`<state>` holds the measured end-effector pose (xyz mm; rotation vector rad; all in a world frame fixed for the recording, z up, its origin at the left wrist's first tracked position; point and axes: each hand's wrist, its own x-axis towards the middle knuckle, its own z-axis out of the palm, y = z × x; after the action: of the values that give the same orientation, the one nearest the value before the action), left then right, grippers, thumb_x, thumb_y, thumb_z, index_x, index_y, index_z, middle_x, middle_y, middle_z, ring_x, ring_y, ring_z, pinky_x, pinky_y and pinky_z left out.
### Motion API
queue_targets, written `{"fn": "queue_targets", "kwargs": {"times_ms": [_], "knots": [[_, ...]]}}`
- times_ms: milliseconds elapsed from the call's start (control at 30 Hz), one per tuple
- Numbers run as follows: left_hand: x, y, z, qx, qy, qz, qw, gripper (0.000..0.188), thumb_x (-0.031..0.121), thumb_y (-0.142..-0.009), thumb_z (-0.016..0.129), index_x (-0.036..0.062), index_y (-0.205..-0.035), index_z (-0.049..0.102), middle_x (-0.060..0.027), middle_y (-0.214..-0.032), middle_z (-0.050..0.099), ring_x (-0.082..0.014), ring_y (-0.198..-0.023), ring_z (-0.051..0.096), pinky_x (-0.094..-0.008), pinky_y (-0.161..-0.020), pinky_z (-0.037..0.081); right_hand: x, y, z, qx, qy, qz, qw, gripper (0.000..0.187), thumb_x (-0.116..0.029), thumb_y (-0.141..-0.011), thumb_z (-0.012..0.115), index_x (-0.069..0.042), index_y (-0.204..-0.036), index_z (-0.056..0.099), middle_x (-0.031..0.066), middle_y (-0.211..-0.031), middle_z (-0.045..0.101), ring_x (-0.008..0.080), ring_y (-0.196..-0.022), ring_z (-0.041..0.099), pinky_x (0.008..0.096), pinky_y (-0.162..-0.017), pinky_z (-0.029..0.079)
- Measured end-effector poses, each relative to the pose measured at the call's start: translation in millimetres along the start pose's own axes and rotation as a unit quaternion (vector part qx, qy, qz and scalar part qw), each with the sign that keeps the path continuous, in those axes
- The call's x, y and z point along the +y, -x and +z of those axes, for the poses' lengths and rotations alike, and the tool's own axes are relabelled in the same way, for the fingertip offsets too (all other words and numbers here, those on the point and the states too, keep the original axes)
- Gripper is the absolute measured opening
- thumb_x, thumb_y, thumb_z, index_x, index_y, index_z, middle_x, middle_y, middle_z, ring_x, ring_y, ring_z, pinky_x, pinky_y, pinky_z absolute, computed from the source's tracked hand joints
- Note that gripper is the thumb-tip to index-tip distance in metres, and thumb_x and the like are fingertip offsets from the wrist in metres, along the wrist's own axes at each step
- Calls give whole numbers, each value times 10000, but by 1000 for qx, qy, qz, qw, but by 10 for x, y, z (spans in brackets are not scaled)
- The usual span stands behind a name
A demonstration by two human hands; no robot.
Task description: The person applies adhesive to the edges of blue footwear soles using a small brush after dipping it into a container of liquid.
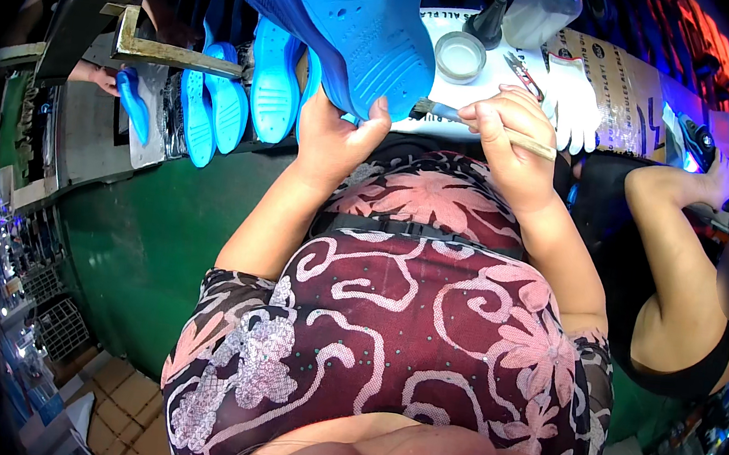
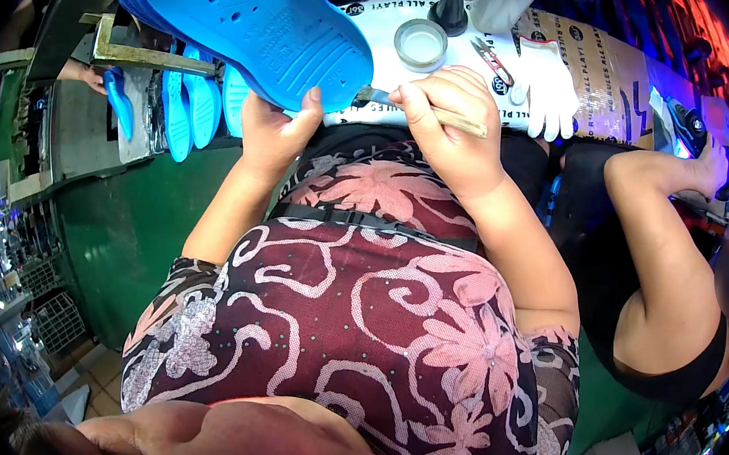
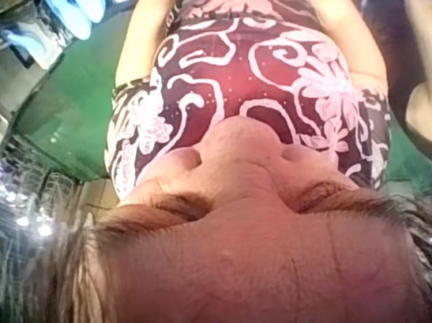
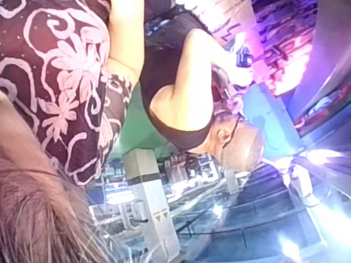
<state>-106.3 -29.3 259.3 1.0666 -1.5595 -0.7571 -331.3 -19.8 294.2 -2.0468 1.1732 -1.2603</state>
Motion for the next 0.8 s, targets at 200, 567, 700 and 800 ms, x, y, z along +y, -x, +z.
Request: {"fn": "queue_targets", "kwargs": {"times_ms": [200, 567, 700, 800], "knots": [[-26, 4, -40, 5, 3, 0, 1000, 352, 44, -752, 664, -31, -1075, 546, -124, -918, 659, -154, -817, 641, -291, -734, 506, 70, 16, -39, 49, 10, -6, 999, 180, -132, -864, 599, -32, -733, 672, 67, -649, 629, 221, -628, 570, 325, -666, 419], [-9, -8, 26, 15, -30, 48, 998, 260, 39, -743, 674, 5, -983, 580, -87, -791, 651, -152, -692, 626, -285, -648, 502, 19, 15, -45, -13, 36, -33, 999, 196, -130, -883, 562, -43, -748, 674, 62, -696, 648, 213, -659, 582, 369, -810, 411], [-39, -8, 50, 32, -28, 82, 996, 239, 29, -738, 675, 17, -959, 585, -87, -774, 645, -160, -664, 620, -283, -629, 499, 50, 29, -84, 38, -3, -26, 999, 205, -143, -869, 593, -30, -720, 676, 73, -642, 620, 216, -598, 549, 333, -674, 415], [8, -28, 47, 28, -56, 86, 994, 231, 26, -740, 676, 16, -953, 587, -90, -776, 646, -163, -658, 618, -285, -629, 498, 12, -3, -47, 42, -12, -38, 998, 212, -141, -868, 591, -29, -709, 674, 78, -636, 616, 223, -598, 547, 332, -670, 413]]}}
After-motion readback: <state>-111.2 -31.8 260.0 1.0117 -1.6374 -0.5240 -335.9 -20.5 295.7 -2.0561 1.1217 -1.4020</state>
